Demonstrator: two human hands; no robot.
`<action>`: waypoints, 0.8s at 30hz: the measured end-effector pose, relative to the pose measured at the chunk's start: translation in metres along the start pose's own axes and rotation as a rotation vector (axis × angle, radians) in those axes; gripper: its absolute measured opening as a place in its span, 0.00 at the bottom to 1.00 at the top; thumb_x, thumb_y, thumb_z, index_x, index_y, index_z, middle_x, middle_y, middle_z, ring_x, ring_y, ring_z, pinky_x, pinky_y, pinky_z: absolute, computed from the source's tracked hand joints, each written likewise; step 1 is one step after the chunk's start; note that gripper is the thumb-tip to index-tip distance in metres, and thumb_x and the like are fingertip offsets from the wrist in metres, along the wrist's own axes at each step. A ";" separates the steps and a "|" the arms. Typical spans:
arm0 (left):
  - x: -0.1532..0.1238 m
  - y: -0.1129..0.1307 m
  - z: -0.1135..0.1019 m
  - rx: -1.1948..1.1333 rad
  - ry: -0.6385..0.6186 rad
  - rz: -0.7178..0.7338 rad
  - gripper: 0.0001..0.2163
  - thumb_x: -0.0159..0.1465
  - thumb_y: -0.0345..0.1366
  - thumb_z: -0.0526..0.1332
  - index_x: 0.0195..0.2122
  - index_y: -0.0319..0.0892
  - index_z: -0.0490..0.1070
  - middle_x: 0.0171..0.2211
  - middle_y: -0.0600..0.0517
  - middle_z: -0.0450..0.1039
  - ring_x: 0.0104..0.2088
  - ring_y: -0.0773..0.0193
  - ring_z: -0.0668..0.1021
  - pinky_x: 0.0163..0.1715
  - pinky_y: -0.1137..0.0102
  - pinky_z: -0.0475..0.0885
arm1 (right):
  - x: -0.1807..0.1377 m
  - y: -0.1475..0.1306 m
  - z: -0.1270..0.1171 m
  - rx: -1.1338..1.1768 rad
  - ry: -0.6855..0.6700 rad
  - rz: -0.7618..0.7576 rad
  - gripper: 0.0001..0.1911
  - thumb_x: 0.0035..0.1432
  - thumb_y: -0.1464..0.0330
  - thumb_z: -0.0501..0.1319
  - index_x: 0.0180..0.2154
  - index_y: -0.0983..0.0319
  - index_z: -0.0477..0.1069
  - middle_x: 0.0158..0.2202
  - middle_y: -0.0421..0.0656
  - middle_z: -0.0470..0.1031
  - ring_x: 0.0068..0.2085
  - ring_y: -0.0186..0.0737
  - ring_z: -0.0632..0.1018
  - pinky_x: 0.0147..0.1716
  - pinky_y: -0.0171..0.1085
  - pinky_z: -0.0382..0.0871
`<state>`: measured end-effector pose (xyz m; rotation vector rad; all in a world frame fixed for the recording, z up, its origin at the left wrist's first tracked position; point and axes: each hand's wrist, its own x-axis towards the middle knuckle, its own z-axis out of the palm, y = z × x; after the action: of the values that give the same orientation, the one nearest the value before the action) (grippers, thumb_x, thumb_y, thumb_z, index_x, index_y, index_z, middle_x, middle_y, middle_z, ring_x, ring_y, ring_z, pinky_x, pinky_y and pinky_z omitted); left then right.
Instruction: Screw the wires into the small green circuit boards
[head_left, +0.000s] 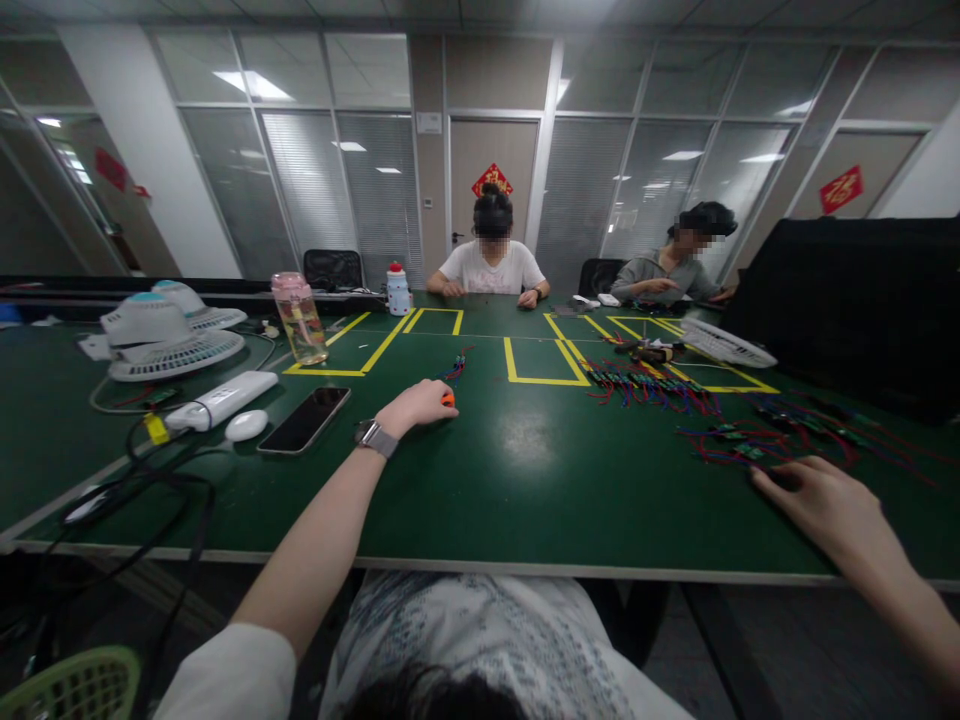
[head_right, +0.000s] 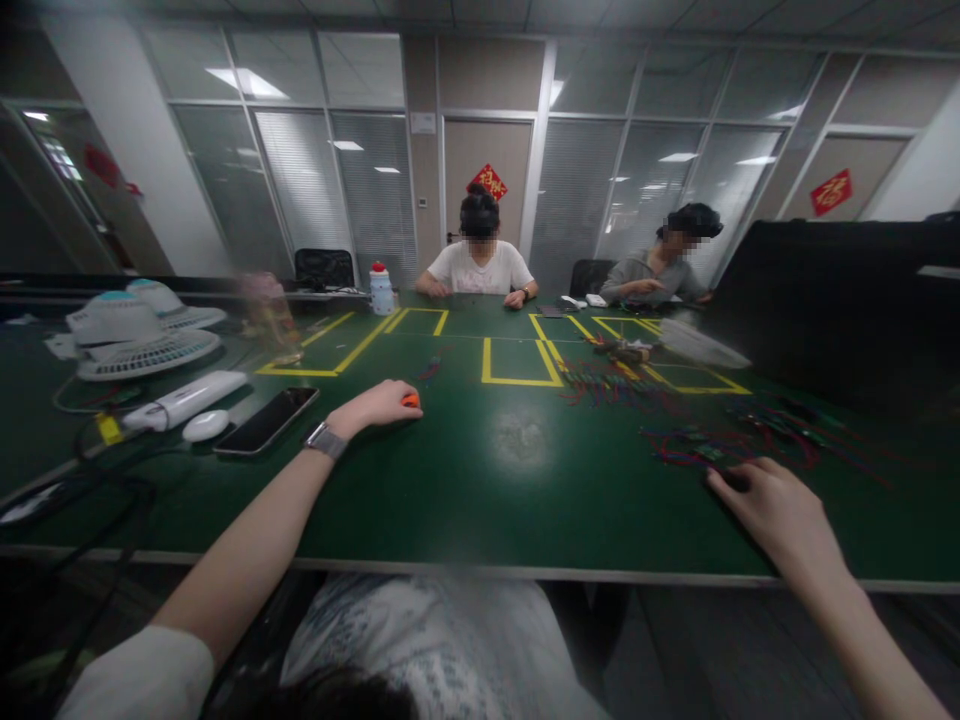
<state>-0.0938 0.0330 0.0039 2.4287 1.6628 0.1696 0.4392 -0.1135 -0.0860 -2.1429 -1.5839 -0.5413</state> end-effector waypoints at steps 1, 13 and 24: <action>0.000 0.000 0.000 0.001 -0.001 0.000 0.14 0.58 0.44 0.61 0.39 0.42 0.76 0.41 0.46 0.77 0.37 0.60 0.78 0.35 0.73 0.68 | 0.000 -0.001 -0.001 -0.004 -0.004 0.001 0.27 0.49 0.46 0.52 0.24 0.61 0.74 0.32 0.48 0.74 0.31 0.48 0.77 0.28 0.42 0.69; 0.002 -0.002 0.002 -0.007 -0.002 0.016 0.14 0.58 0.45 0.61 0.39 0.42 0.76 0.41 0.46 0.77 0.37 0.60 0.78 0.35 0.72 0.67 | 0.000 -0.010 -0.008 -0.047 0.013 0.034 0.29 0.52 0.46 0.49 0.23 0.62 0.75 0.32 0.50 0.75 0.29 0.49 0.77 0.27 0.42 0.70; 0.002 -0.001 0.001 -0.002 -0.002 0.001 0.13 0.58 0.43 0.61 0.40 0.42 0.76 0.40 0.46 0.78 0.37 0.60 0.78 0.35 0.73 0.67 | 0.004 -0.009 -0.005 -0.098 0.009 0.054 0.29 0.52 0.46 0.49 0.24 0.62 0.75 0.31 0.52 0.75 0.30 0.52 0.77 0.27 0.44 0.70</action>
<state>-0.0937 0.0347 0.0024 2.4274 1.6597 0.1693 0.4316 -0.1103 -0.0791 -2.2447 -1.5196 -0.6216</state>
